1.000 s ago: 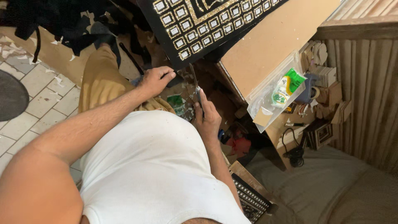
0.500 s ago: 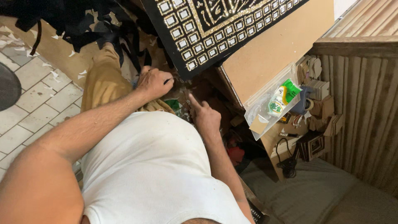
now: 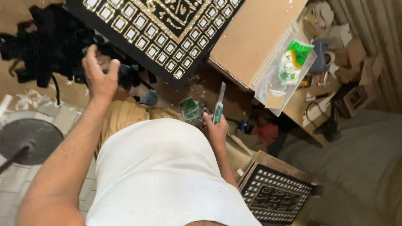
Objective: The person trims excess black fabric from the edges of decorative embroidered panels using scissors, working around the border of each panel by hand. They reposition and stack the panels on the work table as they finish trimming each edge.
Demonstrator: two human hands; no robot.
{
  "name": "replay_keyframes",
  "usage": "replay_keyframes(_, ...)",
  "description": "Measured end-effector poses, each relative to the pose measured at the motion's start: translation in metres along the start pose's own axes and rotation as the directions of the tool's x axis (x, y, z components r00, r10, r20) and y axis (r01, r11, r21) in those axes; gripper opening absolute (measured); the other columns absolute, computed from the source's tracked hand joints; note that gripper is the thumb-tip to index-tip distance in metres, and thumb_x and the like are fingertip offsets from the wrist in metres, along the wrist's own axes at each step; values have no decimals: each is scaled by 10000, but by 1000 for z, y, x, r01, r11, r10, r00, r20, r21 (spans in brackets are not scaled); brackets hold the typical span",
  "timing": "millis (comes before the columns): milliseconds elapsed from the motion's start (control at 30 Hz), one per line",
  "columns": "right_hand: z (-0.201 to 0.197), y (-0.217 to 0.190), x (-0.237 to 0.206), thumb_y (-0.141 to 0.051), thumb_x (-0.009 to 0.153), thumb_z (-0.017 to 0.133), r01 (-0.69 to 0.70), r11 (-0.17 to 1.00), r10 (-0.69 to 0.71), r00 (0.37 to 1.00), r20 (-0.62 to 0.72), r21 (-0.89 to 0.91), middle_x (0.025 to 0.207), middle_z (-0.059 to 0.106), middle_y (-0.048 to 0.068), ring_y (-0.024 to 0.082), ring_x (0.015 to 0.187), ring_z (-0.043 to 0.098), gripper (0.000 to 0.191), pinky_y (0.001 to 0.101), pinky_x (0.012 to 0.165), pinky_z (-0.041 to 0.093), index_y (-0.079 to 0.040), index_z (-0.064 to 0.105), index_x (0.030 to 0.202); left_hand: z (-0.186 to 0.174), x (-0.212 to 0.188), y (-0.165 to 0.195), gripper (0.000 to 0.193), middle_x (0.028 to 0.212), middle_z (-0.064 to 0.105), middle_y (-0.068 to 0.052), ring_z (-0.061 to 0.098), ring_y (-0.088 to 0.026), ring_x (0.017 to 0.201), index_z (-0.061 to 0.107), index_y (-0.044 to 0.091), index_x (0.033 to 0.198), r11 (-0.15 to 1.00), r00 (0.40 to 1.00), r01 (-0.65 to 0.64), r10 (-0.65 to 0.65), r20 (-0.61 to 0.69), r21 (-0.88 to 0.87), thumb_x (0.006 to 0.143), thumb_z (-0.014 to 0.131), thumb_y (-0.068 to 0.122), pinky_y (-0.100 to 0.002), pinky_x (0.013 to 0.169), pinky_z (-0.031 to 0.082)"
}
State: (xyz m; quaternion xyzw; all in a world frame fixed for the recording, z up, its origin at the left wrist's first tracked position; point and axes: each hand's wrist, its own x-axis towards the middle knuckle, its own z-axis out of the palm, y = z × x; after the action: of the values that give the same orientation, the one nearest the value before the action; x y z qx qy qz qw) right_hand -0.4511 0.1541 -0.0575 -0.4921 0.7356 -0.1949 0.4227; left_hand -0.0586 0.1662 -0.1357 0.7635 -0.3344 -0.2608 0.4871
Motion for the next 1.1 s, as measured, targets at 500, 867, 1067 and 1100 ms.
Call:
replay_keyframes(500, 106, -83, 44, -108, 781, 869, -52, 768, 118, 991, -61, 638, 876, 615, 17, 134, 760, 683, 365, 322, 612, 655, -51, 561, 968, -21, 182, 70, 610, 1359, 593, -114, 596, -176, 1186, 428, -27, 1510, 982, 916, -174, 190, 353, -76, 951, 670, -10, -333, 1067, 487)
replay_keyframes(867, 59, -135, -28, -123, 912, 825, 304, 811, -37, 880, -474, 500, 983, 769, 63, 114, 847, 697, 238, 318, 751, 598, -28, 642, 1030, -10, 166, 77, 597, 1288, 659, -79, 701, -125, 1065, 460, -23, 1469, 793, 757, 504, -216, 616, -341, 885, 452, -147, -269, 922, 605)
replay_keyframes(1067, -27, -177, -112, -69, 942, 794, 714, 668, -548, 664, -509, 212, 1074, 735, 117, 237, 1024, 756, 171, 363, 837, 616, -67, 637, 1009, 17, 103, 105, 632, 1331, 644, -64, 655, -105, 992, 435, 84, 1560, 753, 570, 621, -245, 784, -216, 957, 458, -102, -180, 628, 512)
replay_keyframes(1100, -44, -174, -131, -50, 933, 786, 723, 680, -589, 640, -493, 126, 1084, 729, 128, 260, 1013, 753, 163, 369, 819, 615, -61, 649, 1020, 29, 85, 110, 625, 1317, 642, -60, 653, -103, 979, 442, 94, 1559, 758, 547, 624, -253, 798, -187, 963, 464, -93, -184, 599, 501)
